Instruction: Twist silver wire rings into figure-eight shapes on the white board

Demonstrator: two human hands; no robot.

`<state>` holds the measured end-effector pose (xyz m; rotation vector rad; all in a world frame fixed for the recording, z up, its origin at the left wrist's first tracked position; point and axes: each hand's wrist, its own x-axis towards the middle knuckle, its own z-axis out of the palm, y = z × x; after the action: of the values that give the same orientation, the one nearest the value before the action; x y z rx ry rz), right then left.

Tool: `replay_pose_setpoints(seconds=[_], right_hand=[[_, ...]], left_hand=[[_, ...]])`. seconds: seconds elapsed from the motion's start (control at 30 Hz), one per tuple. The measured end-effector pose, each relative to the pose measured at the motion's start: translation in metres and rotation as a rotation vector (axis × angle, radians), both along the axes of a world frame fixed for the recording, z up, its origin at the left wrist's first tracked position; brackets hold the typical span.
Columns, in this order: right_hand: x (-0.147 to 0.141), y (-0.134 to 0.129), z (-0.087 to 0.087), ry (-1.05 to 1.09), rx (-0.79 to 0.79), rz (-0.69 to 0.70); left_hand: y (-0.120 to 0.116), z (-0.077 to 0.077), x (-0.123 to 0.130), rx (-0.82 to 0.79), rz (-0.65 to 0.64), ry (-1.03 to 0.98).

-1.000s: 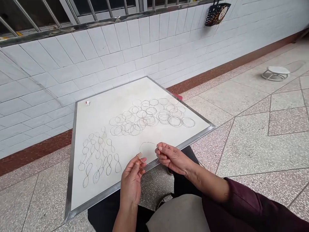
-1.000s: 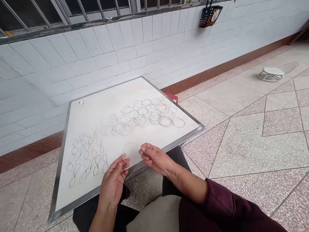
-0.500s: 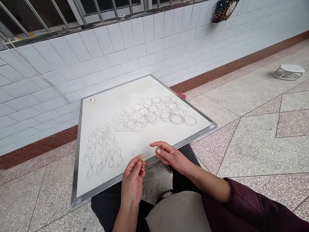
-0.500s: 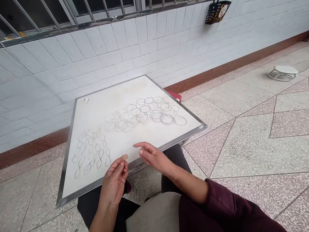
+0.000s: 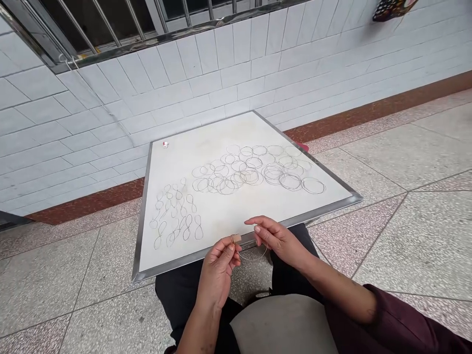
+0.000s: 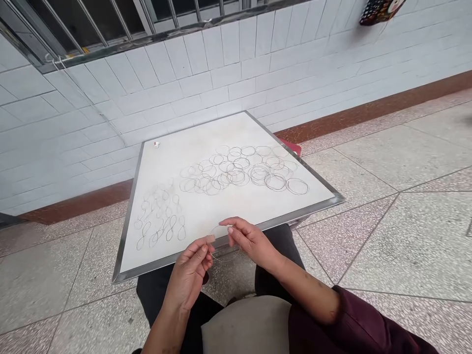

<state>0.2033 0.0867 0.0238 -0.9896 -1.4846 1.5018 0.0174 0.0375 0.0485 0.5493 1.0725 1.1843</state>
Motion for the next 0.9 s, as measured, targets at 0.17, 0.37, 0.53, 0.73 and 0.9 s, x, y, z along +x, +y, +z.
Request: replay_pose_setpoints(seconds=[0.17, 0.37, 0.53, 0.73, 0.9], right_hand=[[0.000, -0.002, 0.004, -0.024, 0.072, -0.003], [0.000, -0.004, 0.005, -0.051, 0.109, 0.002], [0.002, -0.003, 0.003, -0.084, 0.113, 0.037], [0.001, -0.003, -0.001, -0.077, 0.056, 0.016], [-0.001, -0.001, -0.005, 0.007, -0.031, -0.001]], left_hand=[[-0.003, 0.004, -0.001, 0.008, 0.003, -0.040], [-0.003, 0.006, 0.002, -0.027, 0.019, -0.034], [-0.004, 0.005, 0.002, -0.043, -0.012, -0.020], [-0.006, 0.000, 0.001, -0.014, -0.087, 0.035], [-0.005, 0.002, 0.002, 0.022, -0.082, 0.056]])
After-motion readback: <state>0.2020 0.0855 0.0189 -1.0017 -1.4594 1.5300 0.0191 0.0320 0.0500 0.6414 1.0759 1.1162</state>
